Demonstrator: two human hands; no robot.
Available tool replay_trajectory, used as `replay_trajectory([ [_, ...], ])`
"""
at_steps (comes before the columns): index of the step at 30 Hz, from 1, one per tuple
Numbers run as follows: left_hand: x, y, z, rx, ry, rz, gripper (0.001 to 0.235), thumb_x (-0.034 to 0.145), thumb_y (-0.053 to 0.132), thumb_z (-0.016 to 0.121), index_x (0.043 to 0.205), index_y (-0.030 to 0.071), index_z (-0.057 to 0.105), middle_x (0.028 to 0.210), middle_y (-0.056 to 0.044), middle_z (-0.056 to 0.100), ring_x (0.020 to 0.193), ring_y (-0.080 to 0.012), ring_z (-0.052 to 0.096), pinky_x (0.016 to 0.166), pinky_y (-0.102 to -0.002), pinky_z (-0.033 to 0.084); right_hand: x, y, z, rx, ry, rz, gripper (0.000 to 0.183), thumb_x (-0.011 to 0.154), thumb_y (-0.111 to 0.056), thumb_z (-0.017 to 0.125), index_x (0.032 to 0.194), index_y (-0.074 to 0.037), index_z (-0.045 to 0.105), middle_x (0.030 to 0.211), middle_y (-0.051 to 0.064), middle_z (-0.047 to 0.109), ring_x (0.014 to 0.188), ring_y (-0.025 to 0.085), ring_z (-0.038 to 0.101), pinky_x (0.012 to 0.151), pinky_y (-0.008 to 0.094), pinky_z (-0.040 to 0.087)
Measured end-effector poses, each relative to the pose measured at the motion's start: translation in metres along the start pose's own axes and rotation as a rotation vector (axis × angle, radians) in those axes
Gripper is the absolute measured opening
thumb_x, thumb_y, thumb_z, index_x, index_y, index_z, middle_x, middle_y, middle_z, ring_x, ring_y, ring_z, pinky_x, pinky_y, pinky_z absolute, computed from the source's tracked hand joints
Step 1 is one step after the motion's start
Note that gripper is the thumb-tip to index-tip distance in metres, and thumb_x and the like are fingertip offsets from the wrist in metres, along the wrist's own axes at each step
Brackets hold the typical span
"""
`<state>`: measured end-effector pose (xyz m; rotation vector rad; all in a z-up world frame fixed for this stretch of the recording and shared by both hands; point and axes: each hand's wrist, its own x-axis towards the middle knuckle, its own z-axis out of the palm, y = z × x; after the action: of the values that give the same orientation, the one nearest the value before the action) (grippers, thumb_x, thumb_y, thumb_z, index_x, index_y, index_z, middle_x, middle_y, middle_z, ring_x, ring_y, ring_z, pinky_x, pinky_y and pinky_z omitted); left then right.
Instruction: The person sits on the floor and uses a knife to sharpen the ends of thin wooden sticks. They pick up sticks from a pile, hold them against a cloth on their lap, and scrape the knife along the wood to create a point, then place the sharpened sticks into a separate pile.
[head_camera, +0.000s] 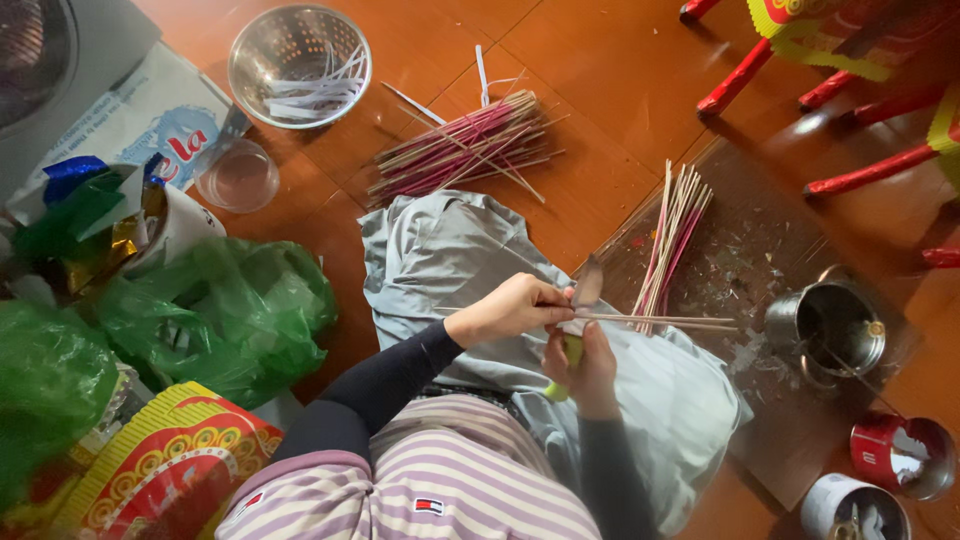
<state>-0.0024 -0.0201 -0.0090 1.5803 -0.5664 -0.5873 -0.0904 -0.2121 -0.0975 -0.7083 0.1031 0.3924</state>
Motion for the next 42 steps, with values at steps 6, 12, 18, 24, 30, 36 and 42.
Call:
replay_trajectory([
  [6,0.003,0.006,-0.015,0.126,-0.123,-0.054,0.02,0.094,0.02,0.068,0.104,0.006,0.077,0.073,-0.004,0.073,0.064,-0.0084,0.065,0.062,-0.026,0.054,-0.01,-0.016,0.001,0.042,-0.09,-0.174,0.066,0.111,-0.051,0.047,0.164,-0.014,0.035,0.076,0.005,0.054,0.053,0.014,0.046,0.048,0.029,0.039],
  [12,0.005,-0.006,-0.002,0.037,-0.052,0.018,0.021,0.095,0.022,0.069,0.1,0.004,0.078,0.073,-0.003,0.073,0.065,-0.0078,0.068,0.065,-0.026,0.057,-0.001,-0.007,0.007,-0.051,-0.024,-0.09,0.07,0.096,-0.056,0.048,0.152,-0.018,0.031,0.089,0.011,0.06,0.048,0.012,0.043,0.041,0.028,0.034],
  [18,0.007,-0.003,-0.008,0.051,-0.093,-0.065,0.021,0.095,0.024,0.069,0.099,0.006,0.079,0.072,-0.003,0.073,0.061,-0.0092,0.064,0.059,-0.027,0.052,-0.005,-0.011,0.006,-0.019,-0.064,-0.063,0.069,0.111,-0.057,0.045,0.145,0.004,0.037,0.069,0.005,0.049,0.052,0.015,0.042,0.048,0.029,0.033],
  [24,0.008,-0.004,-0.011,0.151,-0.066,0.006,0.019,0.093,0.022,0.068,0.097,0.007,0.08,0.067,-0.004,0.071,0.061,-0.0098,0.066,0.061,-0.026,0.053,-0.008,-0.018,0.008,0.032,-0.083,-0.154,0.068,0.105,-0.055,0.045,0.158,-0.013,0.035,0.06,-0.001,0.042,0.044,0.011,0.037,0.042,0.028,0.03],
  [30,0.011,-0.014,-0.001,0.089,-0.04,0.051,0.018,0.094,0.02,0.07,0.094,0.004,0.078,0.07,-0.005,0.072,0.063,-0.0111,0.069,0.064,-0.027,0.055,0.001,-0.003,-0.004,0.081,-0.104,0.032,0.072,0.107,-0.061,0.044,0.126,0.008,0.048,0.062,0.003,0.044,0.046,0.014,0.039,0.045,0.031,0.029],
  [36,0.013,-0.011,-0.008,0.115,-0.108,-0.004,0.02,0.094,0.023,0.069,0.102,0.006,0.078,0.076,-0.003,0.073,0.066,-0.0115,0.067,0.063,-0.028,0.055,-0.007,-0.012,-0.003,-0.05,-0.035,-0.121,0.066,0.109,-0.056,0.043,0.138,0.003,0.043,0.065,0.003,0.045,0.047,0.012,0.037,0.043,0.028,0.028],
  [42,0.011,-0.011,-0.009,0.175,-0.056,0.037,0.021,0.094,0.019,0.065,0.102,0.007,0.08,0.069,-0.003,0.069,0.064,-0.0125,0.066,0.064,-0.028,0.053,-0.005,-0.023,0.018,0.153,-0.182,-0.205,0.066,0.112,-0.051,0.043,0.165,-0.016,0.025,0.068,0.003,0.048,0.047,0.011,0.039,0.044,0.028,0.031],
])
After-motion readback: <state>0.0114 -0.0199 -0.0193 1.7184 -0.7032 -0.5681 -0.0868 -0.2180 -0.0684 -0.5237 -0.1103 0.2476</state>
